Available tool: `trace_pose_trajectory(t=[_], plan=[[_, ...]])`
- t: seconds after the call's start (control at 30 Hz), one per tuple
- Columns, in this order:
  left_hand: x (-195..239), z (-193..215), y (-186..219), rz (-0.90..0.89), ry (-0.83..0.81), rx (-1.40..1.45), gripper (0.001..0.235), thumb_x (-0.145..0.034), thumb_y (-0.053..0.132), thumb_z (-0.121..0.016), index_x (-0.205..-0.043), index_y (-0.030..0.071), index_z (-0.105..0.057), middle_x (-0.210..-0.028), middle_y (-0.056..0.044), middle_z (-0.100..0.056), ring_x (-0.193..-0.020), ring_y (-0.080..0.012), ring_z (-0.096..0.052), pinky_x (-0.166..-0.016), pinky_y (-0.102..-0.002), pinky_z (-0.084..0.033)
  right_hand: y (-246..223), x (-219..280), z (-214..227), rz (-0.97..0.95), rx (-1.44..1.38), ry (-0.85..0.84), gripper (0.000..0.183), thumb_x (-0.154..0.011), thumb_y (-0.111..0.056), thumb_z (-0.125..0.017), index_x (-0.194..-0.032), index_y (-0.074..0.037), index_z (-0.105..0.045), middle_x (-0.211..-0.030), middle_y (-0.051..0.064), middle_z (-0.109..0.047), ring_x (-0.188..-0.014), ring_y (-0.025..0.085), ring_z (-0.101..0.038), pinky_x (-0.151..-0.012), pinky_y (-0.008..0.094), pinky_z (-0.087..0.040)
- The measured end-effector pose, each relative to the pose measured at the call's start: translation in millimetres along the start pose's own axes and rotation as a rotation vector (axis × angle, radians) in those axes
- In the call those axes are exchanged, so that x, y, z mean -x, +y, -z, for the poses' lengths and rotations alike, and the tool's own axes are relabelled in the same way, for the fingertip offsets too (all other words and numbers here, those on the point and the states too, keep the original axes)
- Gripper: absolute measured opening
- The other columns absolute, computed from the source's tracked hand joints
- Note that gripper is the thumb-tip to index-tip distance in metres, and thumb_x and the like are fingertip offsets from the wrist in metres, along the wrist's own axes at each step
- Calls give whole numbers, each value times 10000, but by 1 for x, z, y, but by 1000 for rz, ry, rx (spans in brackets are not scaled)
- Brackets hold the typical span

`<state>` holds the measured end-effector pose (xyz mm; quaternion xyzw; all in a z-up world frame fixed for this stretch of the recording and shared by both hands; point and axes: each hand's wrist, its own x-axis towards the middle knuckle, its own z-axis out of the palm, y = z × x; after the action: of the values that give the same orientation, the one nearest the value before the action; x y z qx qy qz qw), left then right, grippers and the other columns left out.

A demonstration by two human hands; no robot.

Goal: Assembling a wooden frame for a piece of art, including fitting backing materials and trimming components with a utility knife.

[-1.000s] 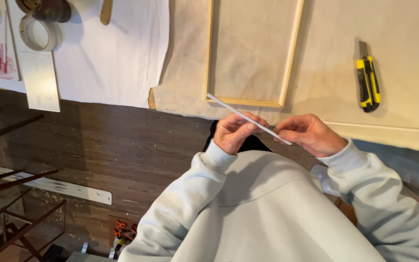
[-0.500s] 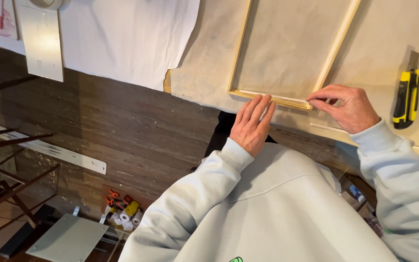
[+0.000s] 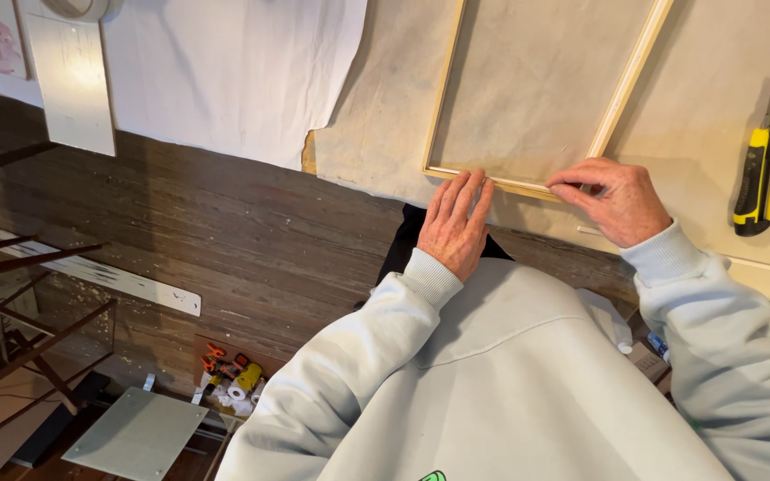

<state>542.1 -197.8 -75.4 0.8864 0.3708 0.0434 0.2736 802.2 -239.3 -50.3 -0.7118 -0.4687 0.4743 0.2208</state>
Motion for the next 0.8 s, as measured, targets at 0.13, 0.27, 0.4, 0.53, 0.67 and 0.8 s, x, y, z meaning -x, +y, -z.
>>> trace_pose_trajectory(t=[0.13, 0.27, 0.4, 0.53, 0.67, 0.8], plan=[[-1, 2, -3, 3, -34, -34, 771, -905, 65, -784, -1595, 27, -444, -1678, -167, -415, -1589, -332, -401, -1363, -504, -303, -5, 1, -3, -6, 3, 23, 133, -935, -15, -834, -1067, -31, -839, -935, 48, -746, -640, 139, -509, -589, 280, -422], [-13, -26, -27, -102, 147, -35, 530, -914, 103, -775, -1423, 102, -629, -1463, -118, -583, -1389, -317, -563, -1222, -518, -410, 23, 2, -10, 101, 20, 49, 131, -975, -78, -826, -1106, -77, -840, -1013, 68, -780, -829, 209, -634, -732, 327, -500], [-47, -52, -49, -261, 245, -11, 277, -908, 199, -757, -1159, 314, -759, -1042, 58, -671, -1033, -199, -645, -1005, -433, -460, 35, 6, -14, 193, 4, 75, 112, -1004, -150, -825, -1111, -123, -846, -1042, 88, -807, -972, 283, -745, -870, 392, -575], [-67, -30, -44, -369, 152, 22, 133, -917, 201, -725, -1015, 288, -743, -920, 39, -624, -870, -210, -629, -889, -401, -489, 37, 9, -13, 177, -10, 72, 129, -989, -136, -823, -1115, -117, -845, -1032, 89, -810, -957, 284, -749, -880, 415, -573], [-63, -29, -29, -360, 234, -19, 100, -975, 166, -680, -1007, 255, -713, -947, 12, -583, -824, -235, -608, -767, -401, -487, 37, 7, -16, 189, -7, 83, 130, -994, -135, -820, -1118, -103, -842, -1039, 95, -806, -974, 300, -751, -898, 424, -572], [-54, -45, -12, -287, 321, -30, 132, -1017, 90, -634, -1070, 193, -697, -1014, -41, -566, -855, -263, -594, -738, -401, -481, 39, 8, -15, 172, 10, 74, 133, -1000, -123, -824, -1129, -100, -845, -1055, 86, -804, -1004, 292, -746, -927, 419, -565]])
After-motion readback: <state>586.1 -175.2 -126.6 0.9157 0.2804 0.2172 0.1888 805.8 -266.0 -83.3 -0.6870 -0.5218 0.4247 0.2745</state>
